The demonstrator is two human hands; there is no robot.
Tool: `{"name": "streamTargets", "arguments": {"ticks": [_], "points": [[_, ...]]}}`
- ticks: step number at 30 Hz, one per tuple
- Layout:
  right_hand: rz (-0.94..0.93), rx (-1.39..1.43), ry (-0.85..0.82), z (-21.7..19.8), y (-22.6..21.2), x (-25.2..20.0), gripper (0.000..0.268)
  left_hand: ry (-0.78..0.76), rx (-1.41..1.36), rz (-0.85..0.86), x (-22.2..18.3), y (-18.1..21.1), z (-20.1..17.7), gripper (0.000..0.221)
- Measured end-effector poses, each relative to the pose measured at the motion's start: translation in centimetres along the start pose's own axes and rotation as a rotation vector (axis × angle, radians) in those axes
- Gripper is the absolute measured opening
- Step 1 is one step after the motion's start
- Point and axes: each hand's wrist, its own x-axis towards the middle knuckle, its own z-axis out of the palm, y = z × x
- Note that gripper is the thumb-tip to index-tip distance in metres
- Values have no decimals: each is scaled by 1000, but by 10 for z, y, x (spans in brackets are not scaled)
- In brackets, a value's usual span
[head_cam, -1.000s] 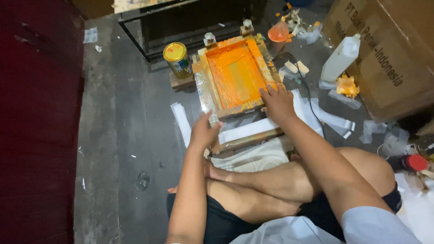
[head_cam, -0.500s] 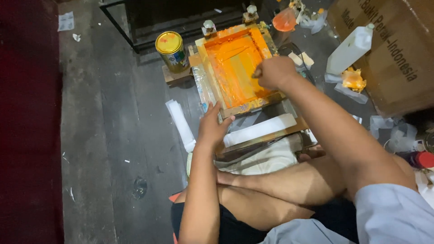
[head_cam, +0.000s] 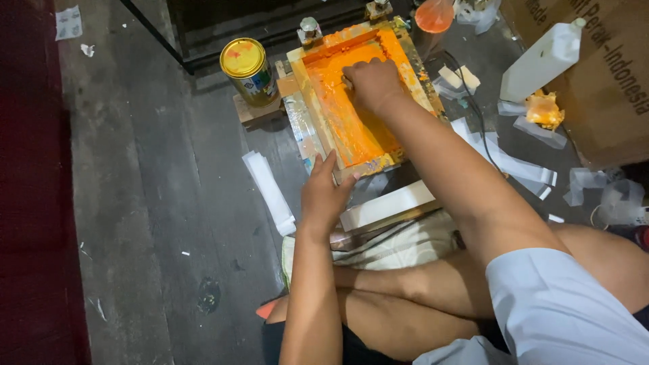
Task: Screen printing orange ink onto white straps using a manual screen and squeegee.
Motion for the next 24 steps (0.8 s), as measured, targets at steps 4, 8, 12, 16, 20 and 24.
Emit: {"name": "streamTargets", "arguments": {"ticks": [4,8,12,16,20,24], "points": [[-48,41,-67,8,-8,-7,20,3,62,-14,3,-8,5,66],[-25,83,-245,7,-5,-6,18,12,74,18,7,-8,4,68],[-70,62,-386,-8,-5,-14,30,-107,-70,-121,-6,33,-27,65],[-101,2,-553,-11,-6,-37,61,-127,-66,-123,-9,33,-29,65],[-144,-99,-618,-32,-11,-66,65,-125,26,-99,2,11,-13,63],[-115,-26,-529,-47,-4,-89,27,-94,110,-75,2,2,-6,62]]}}
